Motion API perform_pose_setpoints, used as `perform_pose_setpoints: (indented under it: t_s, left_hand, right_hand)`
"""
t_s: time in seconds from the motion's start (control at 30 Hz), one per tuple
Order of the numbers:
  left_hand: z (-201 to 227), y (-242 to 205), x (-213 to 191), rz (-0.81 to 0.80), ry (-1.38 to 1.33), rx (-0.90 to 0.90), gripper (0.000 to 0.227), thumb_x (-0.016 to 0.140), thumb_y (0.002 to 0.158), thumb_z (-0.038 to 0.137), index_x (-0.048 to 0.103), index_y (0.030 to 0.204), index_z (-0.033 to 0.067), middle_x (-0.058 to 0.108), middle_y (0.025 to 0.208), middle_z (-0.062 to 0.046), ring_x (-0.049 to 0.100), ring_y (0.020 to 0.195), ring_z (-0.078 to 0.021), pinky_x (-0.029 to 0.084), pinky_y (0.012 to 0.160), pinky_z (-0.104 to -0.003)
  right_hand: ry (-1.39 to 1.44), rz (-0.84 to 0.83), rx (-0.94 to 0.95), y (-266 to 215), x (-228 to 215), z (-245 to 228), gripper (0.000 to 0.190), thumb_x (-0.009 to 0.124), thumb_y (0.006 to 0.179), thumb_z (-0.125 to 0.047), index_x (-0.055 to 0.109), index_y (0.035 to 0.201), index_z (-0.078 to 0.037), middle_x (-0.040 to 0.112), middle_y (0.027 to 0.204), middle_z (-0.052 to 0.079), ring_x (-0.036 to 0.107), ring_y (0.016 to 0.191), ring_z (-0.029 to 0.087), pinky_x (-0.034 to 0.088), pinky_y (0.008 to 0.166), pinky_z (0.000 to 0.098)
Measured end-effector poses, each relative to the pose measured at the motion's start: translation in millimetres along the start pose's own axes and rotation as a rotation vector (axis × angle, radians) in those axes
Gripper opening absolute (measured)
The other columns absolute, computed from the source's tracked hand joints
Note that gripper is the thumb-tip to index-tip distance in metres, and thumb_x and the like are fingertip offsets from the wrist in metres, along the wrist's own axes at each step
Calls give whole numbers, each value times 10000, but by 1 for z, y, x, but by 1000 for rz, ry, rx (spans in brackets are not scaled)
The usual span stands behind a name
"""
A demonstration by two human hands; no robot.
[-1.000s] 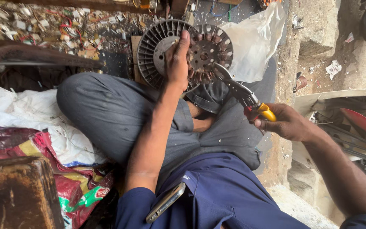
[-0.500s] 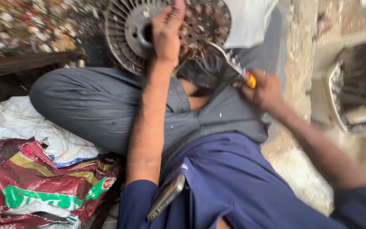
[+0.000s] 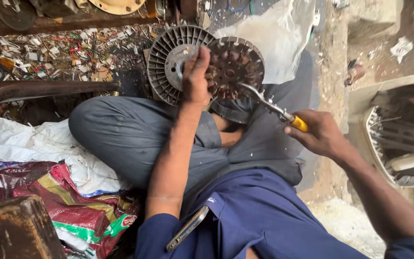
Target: The person sits cross-legged on the floor and uses pliers and a screwdriver to remove copper windings from a circular motor stator. They repeatedly pry and pull the windings out of the slots, rotating the stator as they work.
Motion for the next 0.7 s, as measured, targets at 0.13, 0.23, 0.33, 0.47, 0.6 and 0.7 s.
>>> perform_pose_setpoints:
  t_s: [0.13, 0.23, 0.33, 0.47, 0.6, 0.7]
  left_hand:
    - [25, -5, 11, -228, -204, -73, 446, 616, 1036, 421, 695, 1107, -12, 751, 1021, -94, 733, 887, -191, 611, 815, -319]
    - [29, 19, 17, -288, 287, -78, 538, 565, 1061, 517, 714, 994, 5, 727, 873, -70, 655, 675, -152, 439, 551, -287]
    - [16, 42, 15, -96, 1010, 228, 559, 611, 1053, 552, 769, 932, 30, 605, 690, -104, 535, 635, -170, 461, 640, -330]
    - [-3, 54, 8, -12, 809, 224, 542, 626, 1004, 552, 764, 872, 45, 535, 599, -63, 485, 609, -129, 386, 576, -324]
    - [-17, 30, -19, 7, 483, 188, 503, 645, 1032, 520, 741, 975, 30, 605, 767, 3, 512, 737, -90, 415, 652, -285]
    - [-27, 35, -10, 6, 168, 210, 468, 684, 1110, 461, 684, 925, 32, 582, 814, 39, 489, 759, -71, 382, 685, -242]
  right_hand:
    - [218, -194, -245, 10, -12, -6, 580, 822, 825, -442, 563, 1122, -16, 718, 922, 122, 686, 873, 224, 541, 746, 377]
    - [-53, -202, -82, 42, 9, 15, 525, 837, 833, -452, 591, 1003, -21, 685, 846, 167, 669, 802, 299, 538, 742, 423]
    - [-349, 39, 26, 58, 43, 32, 416, 818, 902, -447, 648, 973, -74, 683, 815, 188, 667, 782, 387, 522, 720, 486]
    - [-331, 298, -45, 48, 44, 30, 348, 800, 843, -365, 680, 1008, -83, 683, 771, 177, 662, 713, 418, 497, 625, 499]
    - [-138, 341, 73, 16, 36, 22, 553, 829, 840, -461, 579, 960, 18, 623, 723, 187, 635, 647, 369, 478, 590, 446]
    - [-162, 219, 161, 4, 25, 9, 436, 799, 876, -464, 700, 891, -40, 628, 676, 161, 655, 629, 318, 496, 607, 424]
Point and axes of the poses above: each hand's wrist, its own y-axis towards the middle knuckle, its own x-axis out of the palm, z = x × y, the point moved 4 cm from there along y, towards the middle knuckle
